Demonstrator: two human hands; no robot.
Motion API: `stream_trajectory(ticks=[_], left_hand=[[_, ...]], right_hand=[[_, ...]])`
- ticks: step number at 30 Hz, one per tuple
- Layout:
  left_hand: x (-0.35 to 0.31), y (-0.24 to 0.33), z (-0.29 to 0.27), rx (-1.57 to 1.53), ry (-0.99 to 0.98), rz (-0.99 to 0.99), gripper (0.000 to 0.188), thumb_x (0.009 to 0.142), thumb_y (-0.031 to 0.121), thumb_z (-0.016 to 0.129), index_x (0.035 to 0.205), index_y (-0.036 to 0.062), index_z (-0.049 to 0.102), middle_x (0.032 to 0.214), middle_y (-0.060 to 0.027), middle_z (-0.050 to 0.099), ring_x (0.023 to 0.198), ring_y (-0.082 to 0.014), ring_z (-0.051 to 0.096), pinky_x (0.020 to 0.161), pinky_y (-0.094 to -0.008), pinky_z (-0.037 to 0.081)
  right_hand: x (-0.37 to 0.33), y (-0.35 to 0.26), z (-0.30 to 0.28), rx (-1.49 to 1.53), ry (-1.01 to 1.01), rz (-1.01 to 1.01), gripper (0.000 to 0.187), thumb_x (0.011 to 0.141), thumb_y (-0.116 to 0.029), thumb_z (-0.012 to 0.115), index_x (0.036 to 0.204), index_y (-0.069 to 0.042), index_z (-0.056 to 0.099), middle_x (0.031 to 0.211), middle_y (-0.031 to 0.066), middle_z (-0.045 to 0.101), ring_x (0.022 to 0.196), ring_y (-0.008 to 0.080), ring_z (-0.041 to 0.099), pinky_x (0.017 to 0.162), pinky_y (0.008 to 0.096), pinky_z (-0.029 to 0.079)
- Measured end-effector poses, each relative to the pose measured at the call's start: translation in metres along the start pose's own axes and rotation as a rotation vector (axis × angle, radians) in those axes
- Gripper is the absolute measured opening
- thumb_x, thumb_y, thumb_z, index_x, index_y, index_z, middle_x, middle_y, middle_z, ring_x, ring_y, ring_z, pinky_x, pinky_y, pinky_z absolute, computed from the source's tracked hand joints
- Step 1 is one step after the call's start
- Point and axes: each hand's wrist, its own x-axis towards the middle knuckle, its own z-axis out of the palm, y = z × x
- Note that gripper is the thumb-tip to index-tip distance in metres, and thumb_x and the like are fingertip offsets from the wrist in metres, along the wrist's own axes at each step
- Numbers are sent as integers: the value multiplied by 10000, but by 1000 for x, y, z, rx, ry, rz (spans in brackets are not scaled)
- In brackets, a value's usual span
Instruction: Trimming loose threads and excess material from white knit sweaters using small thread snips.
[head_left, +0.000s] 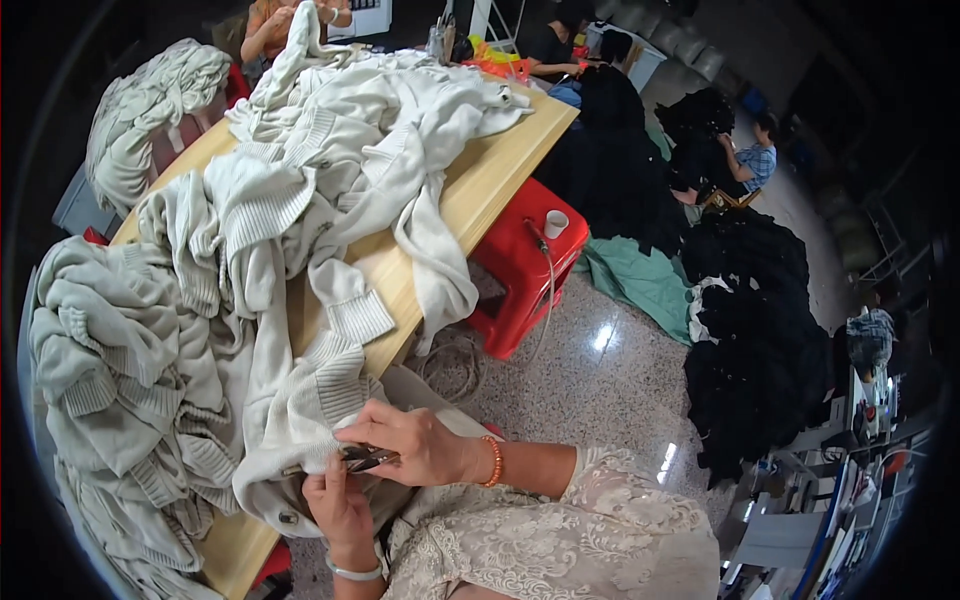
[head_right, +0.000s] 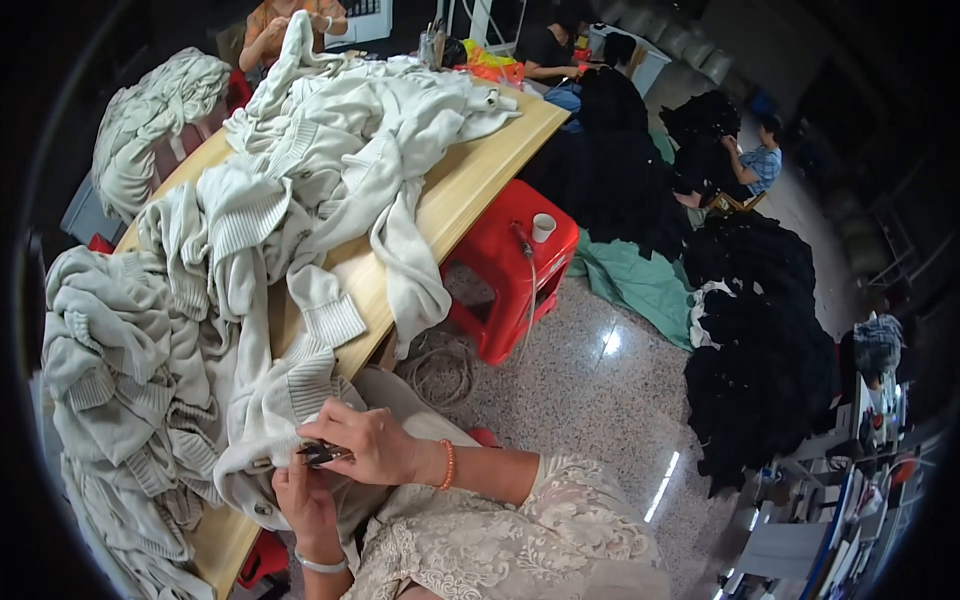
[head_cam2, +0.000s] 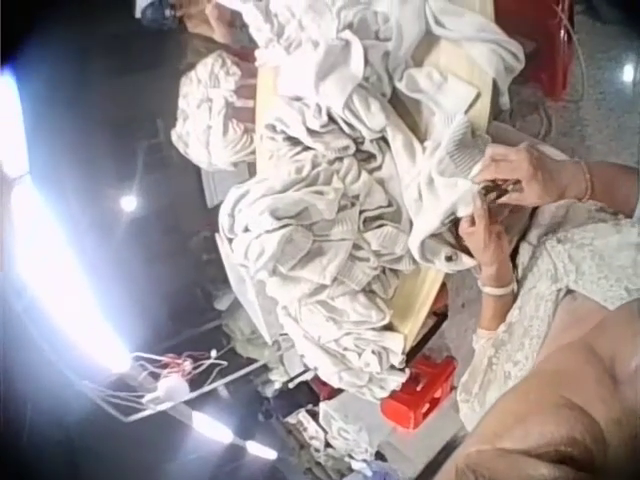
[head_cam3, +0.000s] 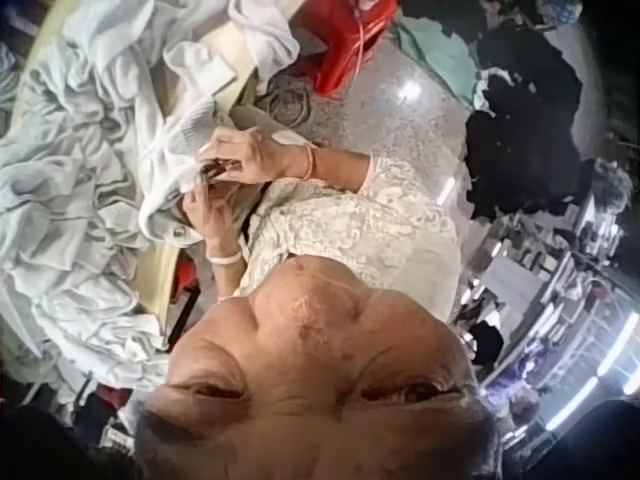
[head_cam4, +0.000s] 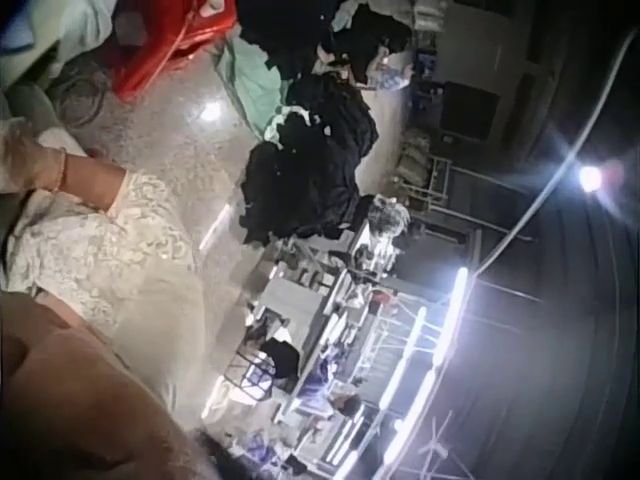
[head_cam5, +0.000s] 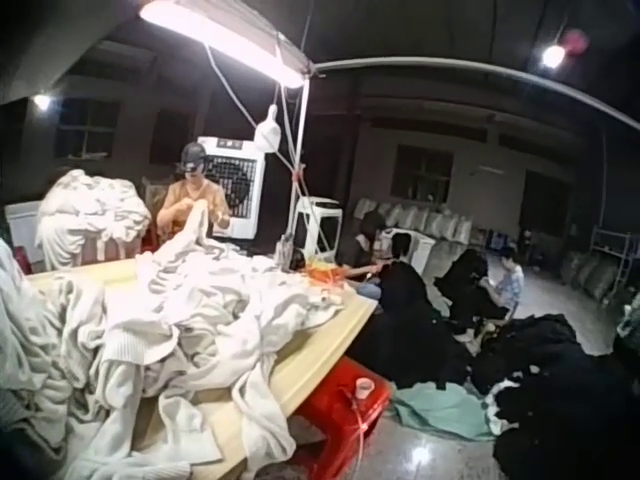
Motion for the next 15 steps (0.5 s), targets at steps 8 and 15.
stream_trajectory(ticks=[8,15], left_hand=[[-12,13,3,194,61,47,176,933,114,593,1018,-25,660,927,-18,649,822,-74,575,722,-232,449],[-1,6,10,170,9,129,179,906,2,603,1059,-64,671,979,-86,700,882,-118,645,818,-261,508]], right_hand=[[3,10,9,237,-49,56,339,778,-47,727,1109,-26,655,934,85,597,823,199,597,711,299,498],[7,13,2,400,-68,223,293,797,41,675,1086,-3,685,843,-23,548,624,20,385,530,177,311]])
